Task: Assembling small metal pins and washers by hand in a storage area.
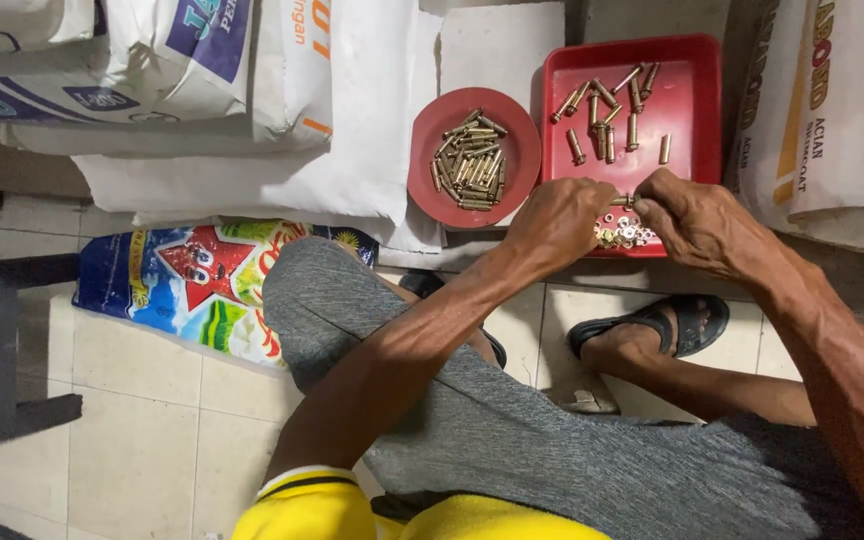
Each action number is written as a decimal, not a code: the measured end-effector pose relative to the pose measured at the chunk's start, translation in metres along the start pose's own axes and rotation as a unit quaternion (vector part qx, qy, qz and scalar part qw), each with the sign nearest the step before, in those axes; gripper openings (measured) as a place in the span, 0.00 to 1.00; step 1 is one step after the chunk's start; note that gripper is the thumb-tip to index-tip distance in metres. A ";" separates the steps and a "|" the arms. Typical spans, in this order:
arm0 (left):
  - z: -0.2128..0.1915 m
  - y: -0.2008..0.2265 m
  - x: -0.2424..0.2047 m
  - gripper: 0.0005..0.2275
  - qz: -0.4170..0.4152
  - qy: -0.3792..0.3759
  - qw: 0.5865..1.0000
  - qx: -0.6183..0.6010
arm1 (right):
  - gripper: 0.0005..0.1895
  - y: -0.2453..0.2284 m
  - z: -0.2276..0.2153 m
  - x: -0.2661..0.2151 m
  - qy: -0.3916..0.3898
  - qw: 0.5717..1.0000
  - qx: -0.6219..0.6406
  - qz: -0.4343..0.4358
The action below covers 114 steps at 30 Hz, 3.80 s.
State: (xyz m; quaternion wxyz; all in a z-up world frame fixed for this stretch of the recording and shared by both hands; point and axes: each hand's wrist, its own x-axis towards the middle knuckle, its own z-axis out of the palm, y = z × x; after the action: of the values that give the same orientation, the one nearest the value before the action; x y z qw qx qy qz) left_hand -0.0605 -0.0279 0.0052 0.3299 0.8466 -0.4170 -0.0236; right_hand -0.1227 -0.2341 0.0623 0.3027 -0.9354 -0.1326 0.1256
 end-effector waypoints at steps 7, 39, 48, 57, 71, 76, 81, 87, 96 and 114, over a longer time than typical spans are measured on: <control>0.009 -0.006 -0.005 0.15 0.010 0.016 1.000 0.001 | 0.23 0.001 0.022 0.005 0.011 0.983 0.169 0.066; 0.073 -0.084 0.050 0.15 -0.218 0.138 0.952 -0.163 | 0.25 0.090 0.049 0.024 0.069 0.924 0.246 0.285; 0.008 -0.207 -0.024 0.06 -0.321 0.073 0.942 0.067 | 0.23 0.066 0.046 0.036 -0.017 0.944 0.139 0.298; -0.038 -0.134 -0.012 0.20 -0.414 0.061 0.902 -0.109 | 0.22 0.062 0.050 0.033 -0.019 0.940 0.174 0.292; 0.020 -0.203 -0.035 0.09 -0.151 0.049 0.983 0.097 | 0.16 0.063 0.063 0.011 0.033 0.946 0.148 0.287; 0.013 -0.199 -0.038 0.07 -0.223 0.112 0.968 -0.017 | 0.13 0.103 0.106 0.015 0.057 0.972 0.071 0.218; -0.014 -0.135 -0.036 0.06 -0.387 0.223 0.854 -0.267 | 0.13 0.063 0.100 0.037 0.164 0.968 0.147 0.120; 0.002 -0.110 -0.021 0.13 -0.402 0.132 0.726 -0.542 | 0.17 -0.023 0.040 0.049 0.187 0.897 0.391 0.090; -0.013 -0.017 0.022 0.12 -0.259 0.130 0.713 -0.638 | 0.15 -0.026 0.013 0.049 0.311 0.833 0.457 0.030; 0.062 -0.036 -0.036 0.10 -0.392 0.152 0.628 -0.655 | 0.13 0.003 0.034 0.018 0.189 0.911 0.359 0.080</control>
State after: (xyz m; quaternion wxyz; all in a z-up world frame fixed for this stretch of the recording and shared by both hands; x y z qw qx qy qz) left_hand -0.0791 -0.0201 -0.0726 0.8157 0.4824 0.1362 -0.2887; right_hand -0.1162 -0.2124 0.0313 0.6262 -0.7775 0.0567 0.0092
